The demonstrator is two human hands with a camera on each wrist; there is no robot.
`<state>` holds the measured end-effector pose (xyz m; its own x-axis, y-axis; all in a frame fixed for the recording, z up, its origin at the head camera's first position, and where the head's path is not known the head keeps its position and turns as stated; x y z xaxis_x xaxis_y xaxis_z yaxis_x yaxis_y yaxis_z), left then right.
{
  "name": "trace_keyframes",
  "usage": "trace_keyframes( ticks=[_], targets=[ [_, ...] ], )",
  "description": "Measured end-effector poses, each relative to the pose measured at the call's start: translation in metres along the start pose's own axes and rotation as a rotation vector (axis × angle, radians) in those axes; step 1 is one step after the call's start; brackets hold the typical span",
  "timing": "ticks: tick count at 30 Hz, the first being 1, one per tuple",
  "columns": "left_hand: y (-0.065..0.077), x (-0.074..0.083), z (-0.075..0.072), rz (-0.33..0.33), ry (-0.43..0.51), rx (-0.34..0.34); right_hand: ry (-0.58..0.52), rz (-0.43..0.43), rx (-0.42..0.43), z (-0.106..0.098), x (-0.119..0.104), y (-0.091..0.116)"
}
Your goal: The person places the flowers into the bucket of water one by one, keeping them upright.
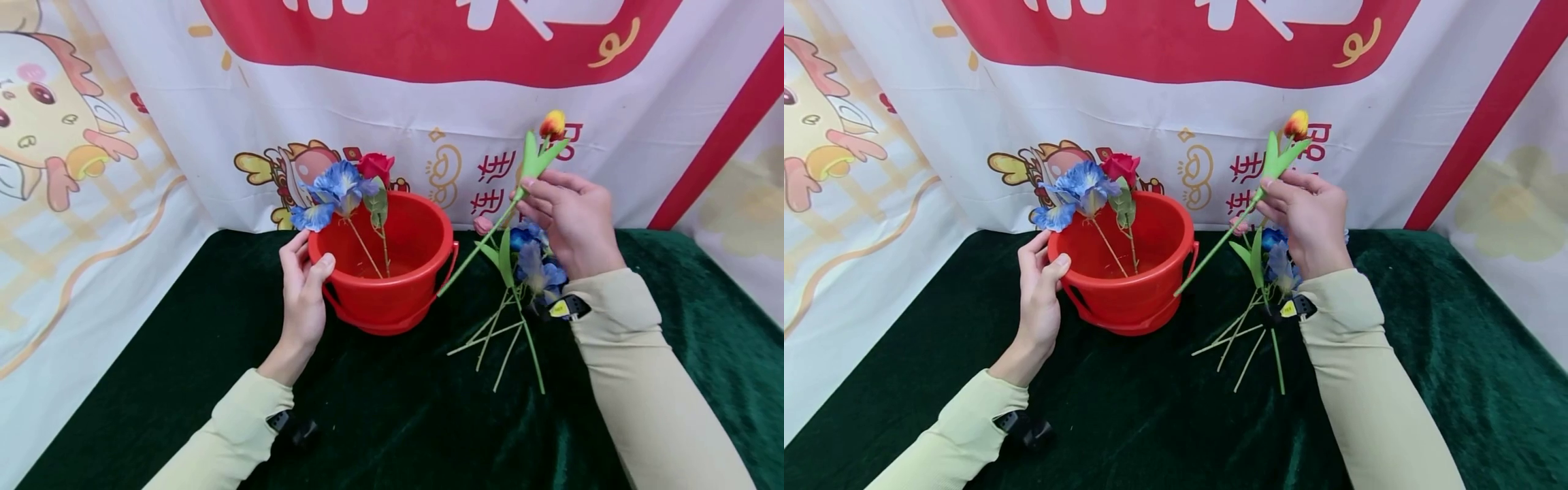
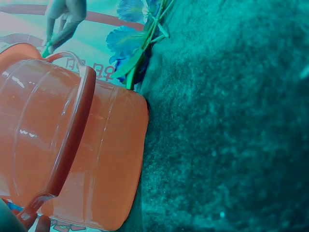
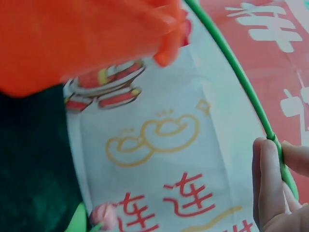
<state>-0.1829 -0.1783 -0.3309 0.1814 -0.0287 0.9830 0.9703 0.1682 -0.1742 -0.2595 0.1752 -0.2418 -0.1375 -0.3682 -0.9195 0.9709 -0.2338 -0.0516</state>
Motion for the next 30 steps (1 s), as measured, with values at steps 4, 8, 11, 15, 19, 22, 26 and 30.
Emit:
trace_keyframes(
  ticks=[4,8,11,15,19,22,26,30],
  targets=[
    [0.0,0.001,0.0,0.002,0.003,-0.002,-0.11,0.05,0.052,0.01,-0.006,-0.003],
    [0.001,0.001,0.001,-0.002,-0.003,0.001,-0.111,0.004,0.097,0.027,-0.003,-0.001],
    [0.001,0.001,0.0,-0.003,-0.004,0.002,-0.054,-0.086,0.092,0.044,0.006,0.004],
    [0.001,0.001,0.001,0.0,0.001,0.001,0.056,-0.166,0.045,0.066,0.021,0.012],
    [0.0,0.0,0.0,0.002,0.008,-0.003,0.182,-0.205,-0.028,0.084,0.033,0.018],
    [0.0,-0.001,0.001,-0.001,0.012,-0.01,0.305,-0.243,-0.096,0.092,0.039,0.02],
    [0.0,-0.002,0.001,-0.005,0.003,-0.012,0.505,-0.314,-0.157,0.1,0.045,0.021],
    [0.0,-0.002,0.0,0.002,-0.009,0.001,0.651,-0.381,-0.185,0.107,0.051,0.023]
  ],
)
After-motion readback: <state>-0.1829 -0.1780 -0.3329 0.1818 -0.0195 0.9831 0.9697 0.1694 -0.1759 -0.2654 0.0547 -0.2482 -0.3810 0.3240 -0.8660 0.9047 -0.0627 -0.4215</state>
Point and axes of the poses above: each hand's wrist, its own y-axis away from the middle knuckle, its own z-axis out of the palm, x = y × z, the point moved 1 cm from there along -y, towards the middle knuckle, and after that the axes turned 9 degrees about -z, right-handed, at the moved point
